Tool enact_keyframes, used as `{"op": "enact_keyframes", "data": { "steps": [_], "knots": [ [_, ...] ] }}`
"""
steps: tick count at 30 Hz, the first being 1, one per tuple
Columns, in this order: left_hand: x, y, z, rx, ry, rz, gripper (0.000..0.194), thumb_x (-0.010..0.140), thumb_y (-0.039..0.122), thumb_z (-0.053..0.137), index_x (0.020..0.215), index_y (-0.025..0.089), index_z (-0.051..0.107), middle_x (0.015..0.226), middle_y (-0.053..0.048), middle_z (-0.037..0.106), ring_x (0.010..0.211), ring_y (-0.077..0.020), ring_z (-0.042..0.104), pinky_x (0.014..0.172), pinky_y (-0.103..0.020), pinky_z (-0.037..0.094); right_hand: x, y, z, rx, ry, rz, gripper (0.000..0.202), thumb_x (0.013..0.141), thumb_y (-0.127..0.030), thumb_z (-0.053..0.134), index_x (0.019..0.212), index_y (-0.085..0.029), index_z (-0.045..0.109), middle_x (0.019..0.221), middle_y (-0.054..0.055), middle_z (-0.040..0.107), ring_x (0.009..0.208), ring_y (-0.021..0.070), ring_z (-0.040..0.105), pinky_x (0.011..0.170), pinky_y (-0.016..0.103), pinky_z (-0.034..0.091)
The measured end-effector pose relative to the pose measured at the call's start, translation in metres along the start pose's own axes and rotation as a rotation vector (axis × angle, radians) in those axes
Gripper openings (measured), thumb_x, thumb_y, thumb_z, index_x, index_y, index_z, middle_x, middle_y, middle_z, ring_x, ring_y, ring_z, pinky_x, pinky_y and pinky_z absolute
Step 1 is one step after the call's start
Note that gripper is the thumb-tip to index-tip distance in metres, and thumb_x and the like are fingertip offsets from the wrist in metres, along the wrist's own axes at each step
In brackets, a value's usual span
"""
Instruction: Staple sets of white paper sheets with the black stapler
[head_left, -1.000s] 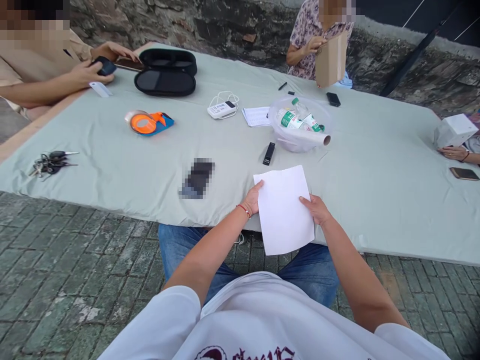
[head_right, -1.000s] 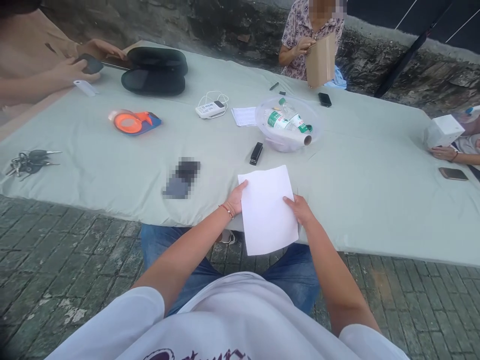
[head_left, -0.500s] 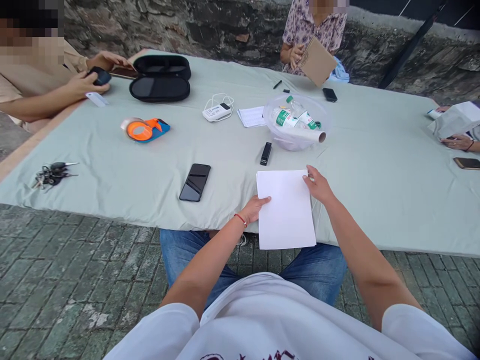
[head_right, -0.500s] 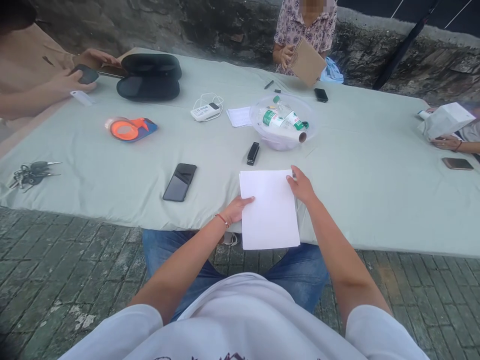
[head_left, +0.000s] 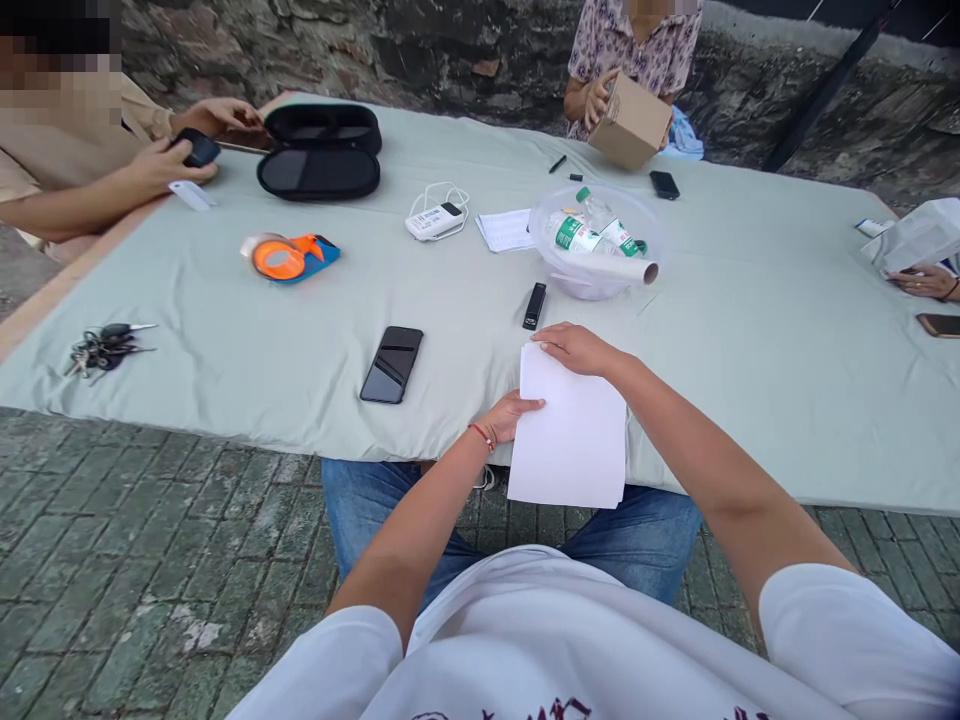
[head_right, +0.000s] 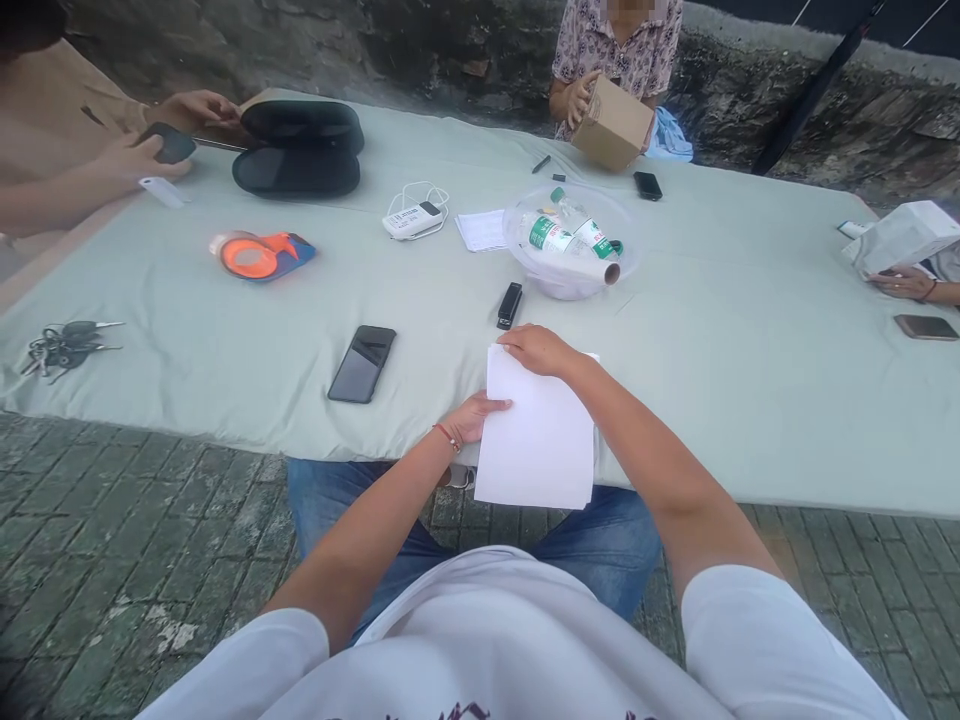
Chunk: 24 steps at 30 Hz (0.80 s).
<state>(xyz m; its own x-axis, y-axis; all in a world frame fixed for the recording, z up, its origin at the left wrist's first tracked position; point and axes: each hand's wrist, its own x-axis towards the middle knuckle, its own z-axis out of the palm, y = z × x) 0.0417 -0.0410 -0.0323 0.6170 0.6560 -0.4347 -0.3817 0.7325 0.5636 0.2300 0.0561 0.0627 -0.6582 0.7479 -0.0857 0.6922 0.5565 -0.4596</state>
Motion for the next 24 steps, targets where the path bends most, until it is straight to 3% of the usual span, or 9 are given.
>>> {"op": "enact_keyframes", "data": {
  "steps": [7,16,24],
  "knots": [
    [-0.001,0.001,0.001,0.005,-0.006,-0.012,0.047,0.073,0.016,0.078,0.116,0.006,0.064,0.107,-0.021,0.072,0.095,-0.0305,0.071,0.093,-0.049,0.053,0.016,-0.015,0.009,0.000,-0.003,0.020,0.039,0.098,-0.025,0.040,0.125,-0.025,0.068,0.127,0.002,0.068,0.121,0.0247,0.059,0.103,0.041,0.045],
    [-0.003,0.002,0.003,-0.009,0.015,-0.019,0.044,0.074,0.018,0.077,0.115,0.007,0.065,0.106,-0.020,0.073,0.094,-0.0297,0.071,0.090,-0.047,0.054,0.017,-0.022,0.011,-0.028,0.008,0.090,0.040,0.101,-0.030,0.035,0.128,-0.019,0.063,0.129,0.009,0.067,0.122,0.0271,0.058,0.098,0.041,0.045],
    [-0.002,0.002,0.002,-0.034,-0.013,-0.010,0.044,0.070,0.012,0.077,0.112,0.007,0.066,0.109,-0.020,0.072,0.098,-0.0304,0.071,0.095,-0.049,0.052,0.017,-0.027,0.013,-0.122,-0.132,0.089,0.042,0.104,-0.039,0.027,0.114,-0.021,0.064,0.111,0.010,0.071,0.102,0.0269,0.064,0.088,0.038,0.043]
  ]
}}
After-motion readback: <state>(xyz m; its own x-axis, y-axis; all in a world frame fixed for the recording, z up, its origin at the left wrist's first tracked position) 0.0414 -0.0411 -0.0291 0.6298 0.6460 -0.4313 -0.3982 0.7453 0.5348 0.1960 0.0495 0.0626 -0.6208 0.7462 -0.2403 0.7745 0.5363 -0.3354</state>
